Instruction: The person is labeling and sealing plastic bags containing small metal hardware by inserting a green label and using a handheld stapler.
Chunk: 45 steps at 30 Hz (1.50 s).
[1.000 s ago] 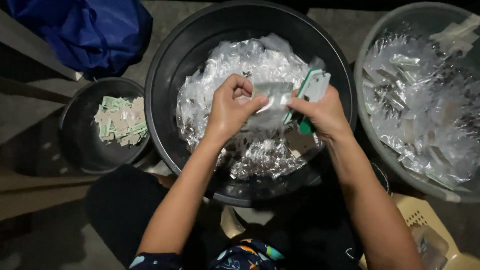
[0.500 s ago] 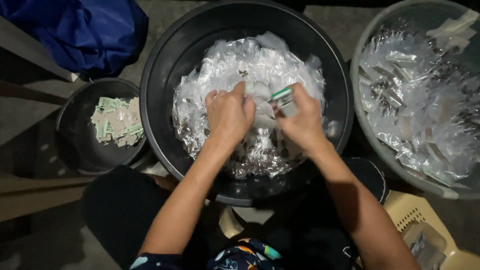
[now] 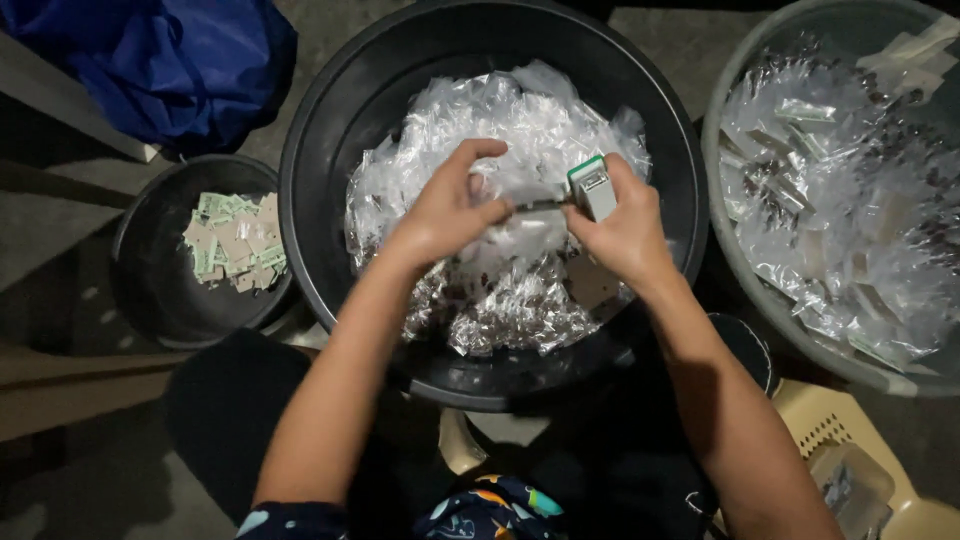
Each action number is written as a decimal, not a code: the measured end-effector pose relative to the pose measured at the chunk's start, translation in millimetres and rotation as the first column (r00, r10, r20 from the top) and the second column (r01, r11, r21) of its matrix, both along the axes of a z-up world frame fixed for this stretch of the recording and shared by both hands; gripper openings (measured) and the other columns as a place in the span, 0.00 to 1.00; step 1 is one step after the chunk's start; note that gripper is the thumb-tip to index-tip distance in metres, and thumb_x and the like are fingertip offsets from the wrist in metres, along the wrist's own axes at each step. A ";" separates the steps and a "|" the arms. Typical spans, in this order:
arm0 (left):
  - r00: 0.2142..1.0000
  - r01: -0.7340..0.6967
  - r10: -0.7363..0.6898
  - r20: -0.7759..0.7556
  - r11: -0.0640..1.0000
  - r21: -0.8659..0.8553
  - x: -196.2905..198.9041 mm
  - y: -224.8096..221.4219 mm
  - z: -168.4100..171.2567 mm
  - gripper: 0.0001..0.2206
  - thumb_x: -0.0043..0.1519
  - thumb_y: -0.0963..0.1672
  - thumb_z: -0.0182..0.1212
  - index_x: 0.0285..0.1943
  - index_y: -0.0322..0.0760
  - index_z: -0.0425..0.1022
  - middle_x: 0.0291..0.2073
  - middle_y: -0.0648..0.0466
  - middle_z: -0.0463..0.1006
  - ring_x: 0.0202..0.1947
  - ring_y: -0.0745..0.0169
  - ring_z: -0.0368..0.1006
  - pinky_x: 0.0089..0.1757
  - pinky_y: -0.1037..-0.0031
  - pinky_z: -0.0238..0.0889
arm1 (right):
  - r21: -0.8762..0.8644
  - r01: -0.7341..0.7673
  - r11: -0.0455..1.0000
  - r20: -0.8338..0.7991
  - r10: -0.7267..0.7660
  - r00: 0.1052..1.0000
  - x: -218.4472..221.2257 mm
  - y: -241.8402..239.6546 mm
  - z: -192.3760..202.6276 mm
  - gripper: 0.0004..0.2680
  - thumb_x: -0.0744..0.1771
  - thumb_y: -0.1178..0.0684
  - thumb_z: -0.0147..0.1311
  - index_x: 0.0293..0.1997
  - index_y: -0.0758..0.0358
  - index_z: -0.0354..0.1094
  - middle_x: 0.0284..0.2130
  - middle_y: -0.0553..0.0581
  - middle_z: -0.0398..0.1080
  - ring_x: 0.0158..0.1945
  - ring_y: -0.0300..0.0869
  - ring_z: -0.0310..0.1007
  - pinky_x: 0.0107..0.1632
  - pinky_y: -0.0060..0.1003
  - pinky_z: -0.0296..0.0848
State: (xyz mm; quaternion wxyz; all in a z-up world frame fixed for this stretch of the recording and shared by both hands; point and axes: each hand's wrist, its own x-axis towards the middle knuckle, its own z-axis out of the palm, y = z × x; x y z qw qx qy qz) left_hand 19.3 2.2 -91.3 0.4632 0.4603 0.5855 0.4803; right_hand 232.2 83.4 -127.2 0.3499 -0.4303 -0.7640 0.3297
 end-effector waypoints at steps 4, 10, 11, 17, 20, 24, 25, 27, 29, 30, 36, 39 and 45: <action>0.676 0.018 -0.056 0.735 0.998 0.060 -14.0 10.9 22.0 0.31 0.53 0.44 0.72 0.64 0.34 0.63 0.46 0.37 0.73 0.47 0.47 0.72 0.45 0.63 0.72 | -0.341 0.017 0.940 -0.057 -0.038 0.998 -4.7 3.6 6.0 0.11 0.59 0.58 0.69 0.38 0.59 0.69 0.30 0.55 0.75 0.35 0.41 0.73 0.43 0.38 0.73; 0.968 0.018 -0.115 0.222 0.918 0.396 -5.5 4.3 -5.0 0.49 0.56 0.39 0.75 0.79 0.43 0.36 0.70 0.31 0.59 0.67 0.33 0.67 0.60 0.54 0.66 | -0.735 -0.265 0.624 -0.482 -0.206 0.852 -11.4 -9.4 29.6 0.11 0.56 0.67 0.65 0.34 0.63 0.66 0.23 0.56 0.70 0.26 0.44 0.74 0.35 0.34 0.74; 0.976 0.132 -0.054 -0.210 0.915 0.381 0.2 2.9 -8.3 0.53 0.49 0.42 0.84 0.78 0.31 0.44 0.60 0.31 0.74 0.62 0.29 0.70 0.61 0.43 0.61 | -0.697 -0.347 0.628 -0.562 -0.178 0.808 -12.1 -14.7 40.0 0.09 0.57 0.66 0.65 0.30 0.62 0.67 0.20 0.52 0.67 0.25 0.39 0.69 0.35 0.31 0.68; 0.920 0.068 0.024 -0.391 0.973 0.220 7.7 14.6 -41.7 0.29 0.49 0.40 0.74 0.62 0.50 0.72 0.31 0.56 0.85 0.39 0.55 0.84 0.45 0.69 0.73 | -0.146 -0.088 0.985 -0.114 0.071 0.991 15.2 7.7 19.5 0.12 0.61 0.56 0.72 0.42 0.64 0.69 0.32 0.57 0.73 0.39 0.40 0.71 0.44 0.36 0.68; 0.930 0.095 -0.036 -0.365 0.985 0.145 14.2 17.3 -33.5 0.26 0.48 0.42 0.75 0.57 0.54 0.76 0.31 0.59 0.86 0.38 0.62 0.84 0.44 0.75 0.74 | 0.120 -0.186 0.975 -0.009 0.188 0.982 -4.6 -8.9 65.7 0.15 0.59 0.60 0.72 0.42 0.70 0.67 0.30 0.70 0.71 0.36 0.53 0.74 0.42 0.44 0.69; 0.967 0.169 -0.110 -0.230 0.952 0.257 31.3 16.9 -44.4 0.29 0.46 0.44 0.80 0.58 0.43 0.77 0.48 0.51 0.84 0.56 0.53 0.77 0.56 0.67 0.67 | 0.072 -0.185 0.980 0.032 0.183 0.983 12.7 6.0 49.8 0.12 0.58 0.62 0.69 0.41 0.65 0.70 0.24 0.57 0.73 0.29 0.47 0.73 0.38 0.38 0.70; 0.964 0.208 -0.171 -0.203 0.962 0.178 38.6 11.7 -46.4 0.21 0.47 0.44 0.78 0.49 0.35 0.78 0.37 0.43 0.83 0.44 0.50 0.78 0.46 0.63 0.69 | 0.094 -0.199 0.976 -0.029 0.202 0.979 19.9 10.2 54.0 0.14 0.58 0.60 0.72 0.43 0.66 0.70 0.28 0.60 0.73 0.33 0.44 0.71 0.40 0.39 0.69; 0.953 0.272 -0.253 -0.163 0.957 0.102 49.7 4.4 -48.1 0.16 0.48 0.44 0.75 0.39 0.27 0.80 0.27 0.35 0.82 0.33 0.47 0.79 0.37 0.59 0.71 | 0.115 -0.190 0.975 -0.079 0.199 0.977 43.0 25.7 53.3 0.17 0.58 0.58 0.75 0.44 0.67 0.69 0.32 0.62 0.73 0.37 0.42 0.68 0.42 0.41 0.68; 0.936 0.329 -0.325 -0.138 0.944 0.010 55.9 1.2 -46.5 0.16 0.51 0.46 0.76 0.42 0.31 0.81 0.31 0.41 0.84 0.36 0.53 0.80 0.41 0.61 0.72 | 0.055 -0.118 0.992 -0.086 0.122 0.989 76.8 45.3 43.7 0.17 0.60 0.58 0.76 0.48 0.63 0.70 0.35 0.54 0.72 0.40 0.38 0.68 0.47 0.34 0.67; 0.929 0.349 -0.344 -0.132 0.937 0.008 53.5 0.8 -56.9 0.16 0.51 0.46 0.76 0.42 0.31 0.81 0.31 0.41 0.84 0.36 0.53 0.80 0.41 0.61 0.72 | 0.051 -0.098 0.994 -0.081 0.101 0.992 104.4 66.2 39.8 0.17 0.60 0.58 0.76 0.48 0.63 0.70 0.35 0.54 0.72 0.40 0.38 0.68 0.47 0.34 0.67; 0.837 0.378 -0.460 -0.296 0.878 -0.294 37.0 -3.9 -88.9 0.16 0.54 0.42 0.72 0.51 0.45 0.80 0.37 0.53 0.86 0.30 0.56 0.78 0.38 0.66 0.71 | 0.234 0.419 0.877 0.377 -0.479 0.792 311.5 178.3 19.4 0.17 0.69 0.46 0.82 0.53 0.67 0.77 0.34 0.64 0.77 0.29 0.57 0.80 0.30 0.44 0.78; 0.823 0.337 -0.468 -0.324 0.859 -0.384 33.6 -2.0 -92.4 0.16 0.55 0.43 0.70 0.52 0.51 0.80 0.38 0.58 0.86 0.30 0.58 0.78 0.37 0.69 0.70 | 0.315 0.402 0.860 0.477 -0.510 0.716 369.4 181.9 12.6 0.17 0.66 0.51 0.79 0.53 0.68 0.75 0.35 0.65 0.76 0.32 0.58 0.79 0.32 0.45 0.78; 0.850 0.290 -0.413 -0.327 0.885 -0.365 36.6 1.6 -95.3 0.15 0.55 0.42 0.70 0.52 0.46 0.81 0.37 0.54 0.85 0.29 0.58 0.76 0.36 0.69 0.71 | 0.458 0.318 0.830 0.637 -0.556 0.534 478.1 144.3 -4.9 0.18 0.60 0.60 0.72 0.52 0.72 0.71 0.39 0.67 0.73 0.37 0.58 0.77 0.37 0.46 0.76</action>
